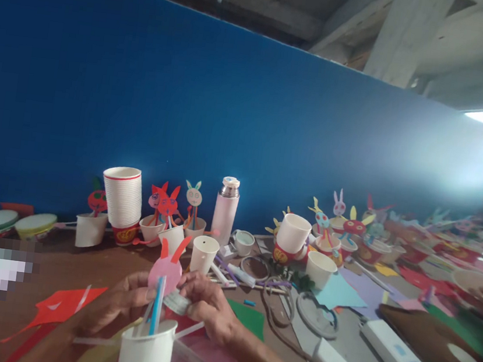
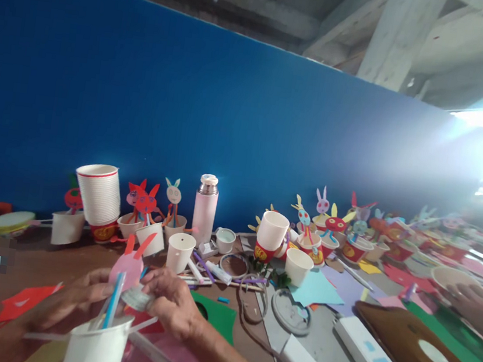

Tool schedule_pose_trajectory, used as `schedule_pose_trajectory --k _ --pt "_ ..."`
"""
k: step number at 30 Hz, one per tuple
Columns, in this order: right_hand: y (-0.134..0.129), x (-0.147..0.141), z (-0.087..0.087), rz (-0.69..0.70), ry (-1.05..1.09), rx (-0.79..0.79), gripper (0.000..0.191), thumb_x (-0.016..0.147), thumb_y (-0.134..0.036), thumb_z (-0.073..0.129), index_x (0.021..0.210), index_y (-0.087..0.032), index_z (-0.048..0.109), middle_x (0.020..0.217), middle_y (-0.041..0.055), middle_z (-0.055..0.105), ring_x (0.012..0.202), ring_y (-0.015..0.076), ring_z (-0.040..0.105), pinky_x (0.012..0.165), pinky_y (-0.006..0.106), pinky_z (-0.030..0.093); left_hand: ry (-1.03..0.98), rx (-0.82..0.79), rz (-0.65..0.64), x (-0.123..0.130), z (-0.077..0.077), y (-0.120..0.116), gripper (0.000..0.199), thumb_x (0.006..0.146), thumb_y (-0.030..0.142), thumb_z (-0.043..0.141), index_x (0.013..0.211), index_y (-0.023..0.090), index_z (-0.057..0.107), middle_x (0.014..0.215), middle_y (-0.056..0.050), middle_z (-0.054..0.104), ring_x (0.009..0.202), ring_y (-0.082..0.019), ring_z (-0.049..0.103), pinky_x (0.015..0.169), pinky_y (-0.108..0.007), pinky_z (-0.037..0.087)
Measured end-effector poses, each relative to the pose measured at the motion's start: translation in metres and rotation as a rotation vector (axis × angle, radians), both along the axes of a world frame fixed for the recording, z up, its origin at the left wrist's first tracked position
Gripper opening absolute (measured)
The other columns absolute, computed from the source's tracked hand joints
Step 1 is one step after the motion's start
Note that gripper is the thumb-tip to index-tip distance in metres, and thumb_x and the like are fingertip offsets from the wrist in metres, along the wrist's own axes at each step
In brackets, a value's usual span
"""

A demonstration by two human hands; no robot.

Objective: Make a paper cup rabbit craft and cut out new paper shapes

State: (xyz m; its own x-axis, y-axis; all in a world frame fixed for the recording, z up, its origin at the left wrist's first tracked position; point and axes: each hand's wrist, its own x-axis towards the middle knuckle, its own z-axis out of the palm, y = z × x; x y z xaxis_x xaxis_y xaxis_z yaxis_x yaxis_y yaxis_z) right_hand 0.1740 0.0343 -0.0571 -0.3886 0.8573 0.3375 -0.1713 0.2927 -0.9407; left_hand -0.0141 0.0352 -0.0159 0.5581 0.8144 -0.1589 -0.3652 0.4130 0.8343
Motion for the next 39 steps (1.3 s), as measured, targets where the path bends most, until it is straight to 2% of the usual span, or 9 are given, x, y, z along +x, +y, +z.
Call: schedule_pose_trajectory --k 5,7,12,16,20,25,29,35,39 --pt "0.000 0.001 0.001 0.011 0.024 -0.027 0.016 0.060 -0.024 0.057 0.074 -0.018 0.063 0.103 0.0049 0.056 0.099 0.0231 0.049 0.084 0.033 0.037 -0.031 -0.027 -0.035 -0.002 -0.008 0.005 0.013 0.067 0.013 0.072 0.080 0.016 0.075 0.074 -0.008 0.075 0.067 -0.021 0.068 0.072 -0.035 0.052" --pt "-0.001 0.001 0.003 0.000 0.031 -0.027 0.014 0.062 -0.025 0.057 0.073 -0.017 0.063 0.103 0.0050 0.056 0.100 0.0226 0.049 0.086 0.032 0.037 -0.032 -0.010 -0.051 -0.002 -0.010 0.006 0.013 0.068 0.013 0.072 0.080 0.016 0.075 0.077 -0.009 0.076 0.071 -0.022 0.069 0.075 -0.036 0.051" --pt "-0.001 -0.002 0.001 -0.045 0.048 -0.043 0.009 0.064 -0.023 0.057 0.068 -0.017 0.062 0.101 0.0042 0.057 0.094 0.0205 0.052 0.080 0.029 0.039 -0.006 0.020 -0.050 0.000 -0.009 0.004 0.015 0.067 0.014 0.073 0.081 0.018 0.076 0.075 -0.007 0.076 0.068 -0.019 0.068 0.064 -0.026 0.052" --pt "-0.001 -0.005 0.000 -0.074 0.055 -0.079 0.008 0.062 -0.021 0.053 0.065 -0.016 0.059 0.093 0.0043 0.058 0.086 0.0192 0.053 0.074 0.028 0.040 0.040 0.039 -0.049 0.000 -0.014 0.004 0.024 0.068 0.017 0.073 0.091 0.019 0.074 0.073 -0.007 0.076 0.069 -0.021 0.067 0.067 -0.032 0.052" --pt "-0.002 -0.004 0.005 -0.052 0.053 -0.079 0.010 0.062 -0.021 0.052 0.066 -0.016 0.060 0.089 0.0043 0.058 0.084 0.0193 0.053 0.075 0.028 0.040 0.068 0.072 -0.048 -0.002 -0.018 0.006 0.026 0.069 0.016 0.072 0.094 0.018 0.073 0.075 -0.008 0.075 0.067 -0.019 0.066 0.064 -0.028 0.051" --pt "-0.001 -0.003 0.004 -0.041 0.071 -0.064 0.015 0.059 -0.020 0.051 0.067 -0.015 0.062 0.089 0.0044 0.060 0.086 0.0198 0.052 0.076 0.028 0.039 0.014 0.036 -0.138 -0.003 -0.013 0.007 0.026 0.073 0.015 0.068 0.099 0.019 0.071 0.076 -0.008 0.075 0.072 -0.020 0.068 0.071 -0.033 0.051" --pt "-0.001 -0.003 0.004 -0.030 0.069 -0.073 0.017 0.058 -0.019 0.049 0.068 -0.015 0.063 0.091 0.0045 0.060 0.089 0.0206 0.052 0.078 0.028 0.038 -0.017 0.025 -0.153 -0.003 -0.012 0.006 0.026 0.073 0.014 0.069 0.099 0.017 0.071 0.079 -0.008 0.075 0.074 -0.020 0.068 0.076 -0.035 0.050" --pt "-0.002 -0.002 0.007 -0.025 0.040 -0.088 0.019 0.055 -0.016 0.047 0.066 -0.016 0.062 0.093 0.0047 0.060 0.092 0.0217 0.052 0.079 0.029 0.038 0.029 0.024 -0.082 -0.006 -0.024 0.011 0.025 0.068 0.018 0.073 0.094 0.019 0.073 0.069 -0.005 0.073 0.068 -0.020 0.067 0.068 -0.032 0.050" --pt "-0.001 -0.003 0.005 -0.036 0.057 -0.107 0.017 0.056 -0.018 0.048 0.066 -0.016 0.062 0.091 0.0041 0.060 0.089 0.0212 0.052 0.076 0.028 0.039 0.027 0.029 -0.085 -0.007 -0.031 0.014 0.029 0.068 0.021 0.072 0.097 0.019 0.071 0.073 -0.006 0.074 0.064 -0.019 0.066 0.063 -0.028 0.048"
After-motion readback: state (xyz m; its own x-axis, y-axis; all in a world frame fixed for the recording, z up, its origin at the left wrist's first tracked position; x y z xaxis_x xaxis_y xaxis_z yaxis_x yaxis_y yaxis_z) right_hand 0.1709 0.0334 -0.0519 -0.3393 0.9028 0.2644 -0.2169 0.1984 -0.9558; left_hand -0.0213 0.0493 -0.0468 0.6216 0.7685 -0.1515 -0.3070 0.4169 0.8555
